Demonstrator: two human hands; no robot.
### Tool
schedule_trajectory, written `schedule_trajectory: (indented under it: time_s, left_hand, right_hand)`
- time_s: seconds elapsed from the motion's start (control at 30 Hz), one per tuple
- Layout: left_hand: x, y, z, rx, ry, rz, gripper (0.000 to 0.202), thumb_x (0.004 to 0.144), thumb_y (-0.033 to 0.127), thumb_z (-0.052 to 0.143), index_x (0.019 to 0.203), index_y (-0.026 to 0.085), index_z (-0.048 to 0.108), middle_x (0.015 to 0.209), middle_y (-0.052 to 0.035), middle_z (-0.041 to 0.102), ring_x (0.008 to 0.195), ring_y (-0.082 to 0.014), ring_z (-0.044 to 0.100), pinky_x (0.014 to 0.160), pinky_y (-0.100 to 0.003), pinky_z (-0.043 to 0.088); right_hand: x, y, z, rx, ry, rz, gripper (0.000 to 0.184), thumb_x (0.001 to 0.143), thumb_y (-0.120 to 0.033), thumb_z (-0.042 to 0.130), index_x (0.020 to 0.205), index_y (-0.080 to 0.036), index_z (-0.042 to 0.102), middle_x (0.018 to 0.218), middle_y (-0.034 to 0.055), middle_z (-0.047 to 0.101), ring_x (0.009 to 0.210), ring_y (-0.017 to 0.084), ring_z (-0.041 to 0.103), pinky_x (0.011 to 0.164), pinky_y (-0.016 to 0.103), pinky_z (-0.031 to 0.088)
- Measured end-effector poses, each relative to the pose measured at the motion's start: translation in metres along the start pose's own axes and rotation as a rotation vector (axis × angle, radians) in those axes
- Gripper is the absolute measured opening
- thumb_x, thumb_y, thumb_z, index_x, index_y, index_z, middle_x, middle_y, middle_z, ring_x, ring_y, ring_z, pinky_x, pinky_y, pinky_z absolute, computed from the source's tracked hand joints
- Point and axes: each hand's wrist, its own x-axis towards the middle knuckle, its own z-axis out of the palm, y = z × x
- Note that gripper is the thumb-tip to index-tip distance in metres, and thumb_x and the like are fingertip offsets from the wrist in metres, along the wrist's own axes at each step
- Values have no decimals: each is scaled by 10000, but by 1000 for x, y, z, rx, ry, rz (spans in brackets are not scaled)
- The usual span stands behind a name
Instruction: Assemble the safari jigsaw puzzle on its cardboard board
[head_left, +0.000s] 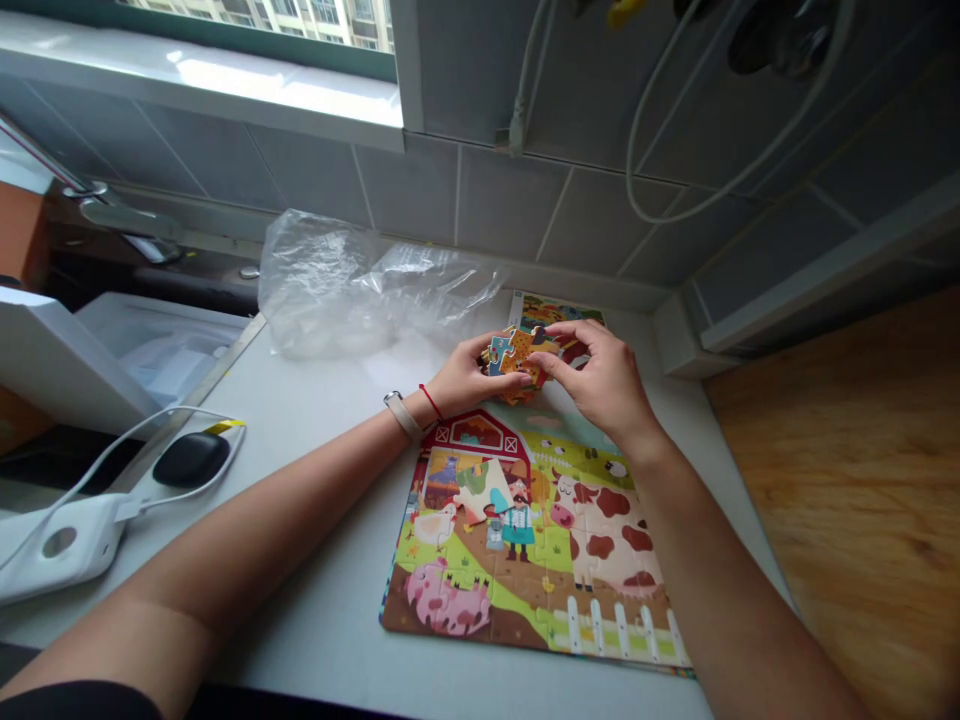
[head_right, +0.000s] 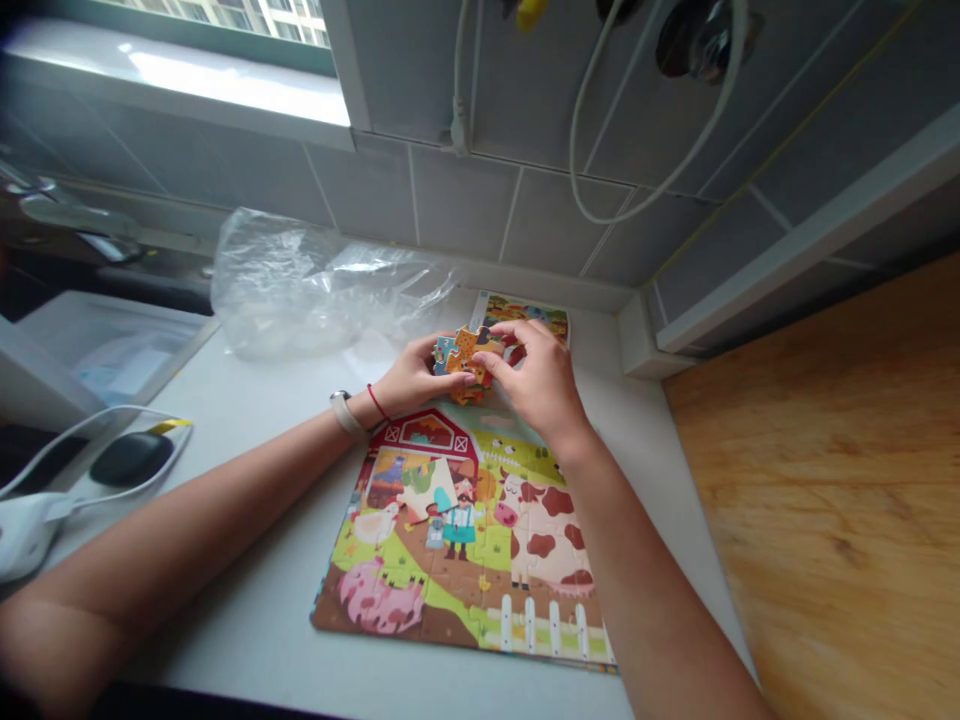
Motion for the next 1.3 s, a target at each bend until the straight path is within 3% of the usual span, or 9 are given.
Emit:
schedule_trajectory:
  time_s: [0.33,0.57,0.63,0.83,0.9,1.0,1.1,1.2,1.3]
  left_hand:
    - [0,-1,-2,59,-41,30,540,738,349,913,1203,136,738,1087,-107,798,892,-221,755,851,-340,623]
    - [4,-6,-2,-2,55,28,465,731,396,922,1084,144,755,1022,-101,805,854,-224,765,821,-353,641]
    - [4,-7,-2,-16,83,17,457,738,423,919,1061,149,750,1009,-93,808,844,-214,761,808,-339,640]
    - [4,-7,-2,-12,89,13,500,737,519,909,1021,143,743,1019,-95,809,855,-215,759,800,-325,632]
    - [5,-7,-3,-5,105,19,518,731,539,909,1016,138,745,1015,-98,809,856,-222,761,796,-329,632]
    - [5,-4,-2,13,82,36,507,739,537,903,1018,139,757,990,-93,809,853,-225,760,786,-323,630]
    - [3,-2,-2,42,43,51,498,751,513,899,1057,142,768,960,-84,805,824,-212,753,764,-302,625]
    - [2,-2,-1,74,8,70,487,770,491,891,1093,147,769,957,-77,801,797,-199,743,757,-298,622]
    - [1,-3,-2,107,-2,90,486,744,460,910,1086,144,770,973,-80,797,805,-202,740,759,-304,622]
  right_hand:
    - [5,16,1,113,40,83,341,821,-530,817,895,-214,712,893,72,771,795,237,717,770,400,602]
    - [8,1,-29,210,117,79,316,863,-533,788,982,-250,716,910,57,759,703,195,683,621,342,583]
    - [4,-12,-36,202,-33,79,343,844,-567,799,950,-245,745,846,43,758,656,183,665,587,325,568]
    - [-12,-29,-29,-31,-860,84,253,817,-511,829,819,-257,828,760,30,791,644,201,689,591,311,538]
    - [-13,-28,-28,-187,-796,40,214,845,-459,814,760,-262,818,730,31,785,626,202,671,587,320,507]
    - [-10,-26,-31,-301,-461,12,327,921,-495,738,722,-237,768,682,40,740,594,193,627,579,331,481]
    - [-5,-24,-31,-234,-137,-35,331,892,-543,769,984,-226,784,896,68,771,719,215,671,658,347,542]
    - [-3,-18,-22,-183,-107,-87,434,859,-513,804,1188,-234,758,1134,101,750,805,222,691,750,381,589]
    - [-3,-11,-12,-187,-123,-88,320,877,-448,782,1113,-231,778,1079,92,752,751,205,668,759,387,589]
